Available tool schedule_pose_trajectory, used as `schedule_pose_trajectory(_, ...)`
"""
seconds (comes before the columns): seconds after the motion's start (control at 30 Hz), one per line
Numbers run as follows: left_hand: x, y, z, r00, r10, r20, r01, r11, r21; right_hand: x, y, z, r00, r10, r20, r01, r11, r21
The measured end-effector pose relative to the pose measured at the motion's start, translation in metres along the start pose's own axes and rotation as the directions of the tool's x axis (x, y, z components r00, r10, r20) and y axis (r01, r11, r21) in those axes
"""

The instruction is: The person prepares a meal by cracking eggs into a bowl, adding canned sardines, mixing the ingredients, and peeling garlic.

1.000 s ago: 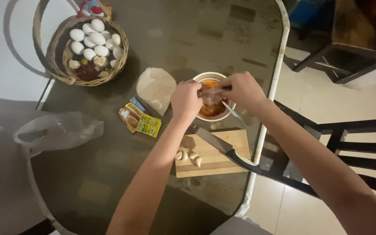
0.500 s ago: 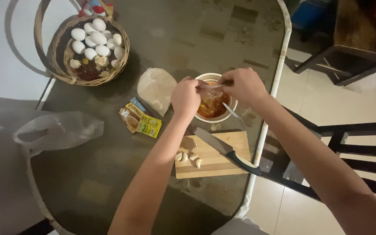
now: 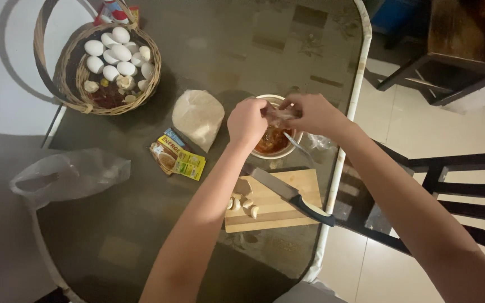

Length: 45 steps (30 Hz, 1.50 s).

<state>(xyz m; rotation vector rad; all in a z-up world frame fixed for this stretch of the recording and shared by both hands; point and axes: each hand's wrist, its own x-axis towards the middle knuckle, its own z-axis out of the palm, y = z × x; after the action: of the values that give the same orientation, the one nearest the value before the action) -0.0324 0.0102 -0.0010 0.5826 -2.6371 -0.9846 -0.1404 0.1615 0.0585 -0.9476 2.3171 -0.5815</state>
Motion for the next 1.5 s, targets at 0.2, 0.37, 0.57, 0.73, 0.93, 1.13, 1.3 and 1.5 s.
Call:
schedule_pose_trajectory(0.2, 0.003, 0.009, -0.001, 1.000, 0.002, 0.019, -0.002, 1.000, -0.006, 0.013, 0.043, 0.015, 0.999, 0.026, -0.048, -0.027, 0.999, -0.034)
schedule_pose_trajectory(0.37, -0.004, 0.009, -0.019, 1.000, 0.016, -0.013, -0.017, 0.992, -0.124, 0.009, 0.045, 0.011, 0.991, 0.115, -0.064, -0.115, 0.993, 0.000)
schedule_pose_trajectory(0.57, -0.013, -0.004, -0.034, 0.995, -0.047, -0.087, 0.028, 0.978, -0.207, 0.020, 0.049, 0.010, 0.980, 0.135, -0.145, -0.143, 0.989, -0.046)
schedule_pose_trajectory(0.73, -0.032, -0.007, -0.051, 0.984, -0.167, -0.061, 0.152, 0.969, -0.196, 0.035, 0.045, 0.018, 0.980, 0.113, -0.163, -0.150, 0.961, -0.232)
schedule_pose_trajectory(0.93, -0.064, -0.018, -0.063, 0.964, -0.220, -0.153, 0.158, 0.928, -0.337, 0.054, 0.032, 0.031, 0.974, 0.123, -0.188, -0.158, 0.970, -0.184)
schedule_pose_trajectory(1.13, -0.084, -0.037, -0.062, 0.938, -0.336, -0.082, 0.287, 0.889, -0.357, 0.083, 0.036, 0.054, 0.960, -0.051, -0.276, -0.023, 0.966, -0.259)
schedule_pose_trajectory(1.3, -0.098, -0.059, -0.057, 0.946, -0.248, -0.210, 0.121, 0.869, -0.480, 0.068, 0.000, 0.044, 0.970, -0.020, -0.241, -0.042, 0.968, -0.246)
schedule_pose_trajectory(1.5, -0.106, -0.055, -0.067, 0.929, -0.338, -0.149, 0.239, 0.859, -0.453, 0.063, 0.015, 0.056, 0.944, -0.162, -0.287, 0.100, 0.971, -0.219)
